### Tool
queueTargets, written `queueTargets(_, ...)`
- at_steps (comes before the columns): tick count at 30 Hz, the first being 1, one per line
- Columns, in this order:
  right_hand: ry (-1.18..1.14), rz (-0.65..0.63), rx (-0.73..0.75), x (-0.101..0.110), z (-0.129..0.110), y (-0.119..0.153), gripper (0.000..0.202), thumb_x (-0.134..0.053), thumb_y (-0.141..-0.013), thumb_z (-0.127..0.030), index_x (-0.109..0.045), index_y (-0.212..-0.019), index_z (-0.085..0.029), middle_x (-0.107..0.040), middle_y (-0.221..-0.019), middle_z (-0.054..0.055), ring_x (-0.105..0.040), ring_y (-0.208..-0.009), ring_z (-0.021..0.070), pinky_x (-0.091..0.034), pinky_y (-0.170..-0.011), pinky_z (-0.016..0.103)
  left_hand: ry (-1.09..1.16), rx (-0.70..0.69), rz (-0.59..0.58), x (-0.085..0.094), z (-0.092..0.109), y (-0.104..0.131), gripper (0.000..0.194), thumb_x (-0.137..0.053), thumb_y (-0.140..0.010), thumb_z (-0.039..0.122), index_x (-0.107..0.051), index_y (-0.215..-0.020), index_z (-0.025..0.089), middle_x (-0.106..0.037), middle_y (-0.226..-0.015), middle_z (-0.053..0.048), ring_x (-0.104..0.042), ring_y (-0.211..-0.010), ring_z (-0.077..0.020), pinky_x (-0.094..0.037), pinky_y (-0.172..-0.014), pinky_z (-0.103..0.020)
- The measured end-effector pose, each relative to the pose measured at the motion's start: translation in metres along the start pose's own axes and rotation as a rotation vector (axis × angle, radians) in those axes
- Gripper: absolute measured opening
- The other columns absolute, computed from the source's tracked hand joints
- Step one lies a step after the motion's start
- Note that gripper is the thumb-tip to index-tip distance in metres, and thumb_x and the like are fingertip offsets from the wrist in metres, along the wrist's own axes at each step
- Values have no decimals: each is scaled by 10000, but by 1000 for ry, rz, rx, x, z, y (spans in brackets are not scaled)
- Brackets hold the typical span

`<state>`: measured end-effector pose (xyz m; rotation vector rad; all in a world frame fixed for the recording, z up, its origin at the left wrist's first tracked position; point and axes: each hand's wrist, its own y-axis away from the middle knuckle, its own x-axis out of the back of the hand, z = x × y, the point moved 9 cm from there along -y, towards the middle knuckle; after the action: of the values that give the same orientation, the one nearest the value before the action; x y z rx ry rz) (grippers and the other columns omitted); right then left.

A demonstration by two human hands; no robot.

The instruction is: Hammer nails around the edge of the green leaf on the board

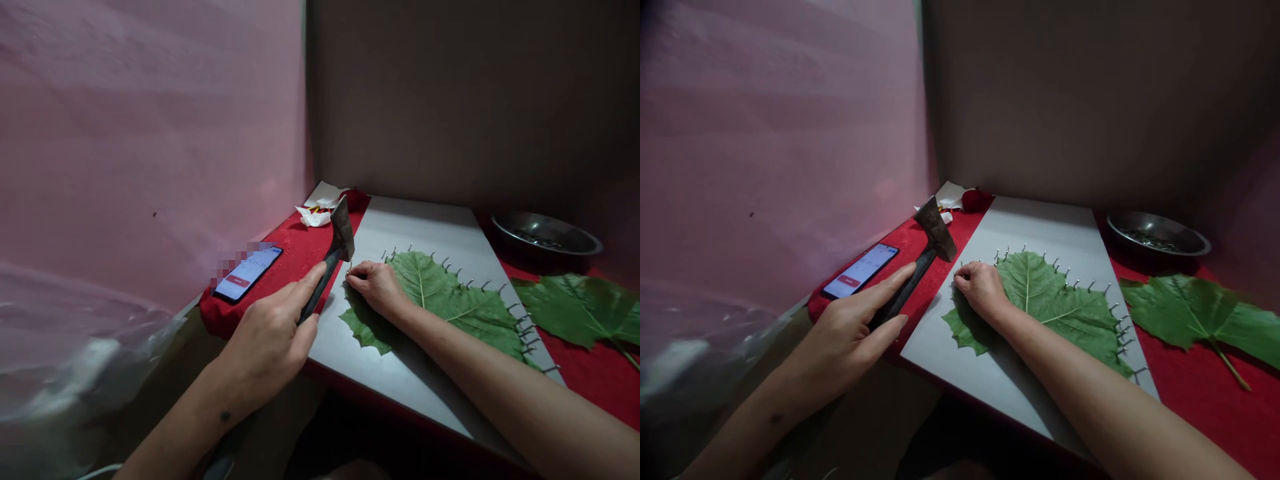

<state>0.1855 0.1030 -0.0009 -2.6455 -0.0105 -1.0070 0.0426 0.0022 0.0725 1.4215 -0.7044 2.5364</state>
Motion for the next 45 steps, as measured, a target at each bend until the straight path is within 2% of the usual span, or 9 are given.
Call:
queueTargets(5, 40, -19, 13, -1, 0, -2, 157, -572, -732, -130, -720, -717, -180, -695, -733, 20, -600, -678, 137, -416, -654, 224, -40, 45, -155, -11, -8, -6, 579, -456, -806, 158, -382, -1380, 188, -619, -1236, -69, -596, -1078, -220, -455, -935, -347)
queueTargets(9, 31, -19, 6, -2, 1, -2, 158, -578, -729, -123, -724, -733, -181, -703, -760, 18, -608, -703, 133, -422, -689, 218, -10, -11, 14, 9, 4, -8, 553, -480, -813, 181, -411, -1361, 174, -584, -1293, -43, -587, -1097, -199, -445, -952, -300)
queueTargets(11, 34, -19, -4, -1, 2, -2, 155, -581, -728, -126, -726, -738, -181, -704, -766, 17, -607, -704, 131, -422, -687, 215, 5, -12, 26, 9, 6, -8, 554, -481, -817, 186, -403, -1365, 172, -573, -1306, -46, -584, -1103, -198, -446, -955, -302)
queueTargets(16, 68, -28, -21, -2, 3, -2, 155, -581, -728, -133, -729, -736, -177, -702, -749, 21, -603, -683, 127, -418, -655, 208, -11, 47, -174, -14, -3, -9, 573, -463, -795, 130, -411, -1362, 196, -593, -1281, -53, -574, -1124, -222, -465, -939, -345)
queueTargets(21, 64, -22, -38, -2, 4, -2, 163, -580, -728, -134, -730, -744, -197, -712, -779, 11, -618, -710, 121, -432, -686, 195, 26, -15, 20, 3, 2, -7, 560, -485, -811, 175, -402, -1365, 173, -584, -1294, -40, -543, -1168, -197, -443, -966, -288)
queueTargets(26, 103, -23, -52, -2, 4, -3, 161, -578, -728, -146, -731, -737, -194, -711, -751, 20, -615, -685, 129, -429, -660, 206, -13, 44, -134, -16, -7, -8, 563, -478, -797, 151, -414, -1357, 154, -595, -1279, -65, -564, -1144, -214, -446, -970, -332)
queueTargets(33, 55, -14, -30, -3, 6, -4, 163, -582, -714, -120, -728, -713, -192, -710, -744, 12, -619, -694, 123, -433, -673, 198, -23, -101, 99, 21, 18, 0, 538, -540, -813, 220, -443, -1342, 191, -556, -1328, -31, -557, -1152, -206, -458, -951, -279)
queueTargets(40, 73, -23, -50, -2, 7, -3, 157, -593, -728, -140, -737, -738, -200, -709, -747, 21, -617, -692, 131, -434, -662, 212, -142, -19, -147, -14, 2, -9, 544, -474, -816, 176, -415, -1357, 154, -657, -1175, -84, -624, -1044, -229, -501, -883, -342)
queueTargets(45, 60, -31, -22, -3, 3, -3, 158, -601, -722, -122, -738, -718, -200, -710, -759, 14, -609, -693, 123, -432, -666, 204, -152, -144, 43, 15, 24, -10, 518, -491, -821, 194, -446, -1330, 113, -637, -1212, -94, -616, -1052, -214, -492, -877, -294)
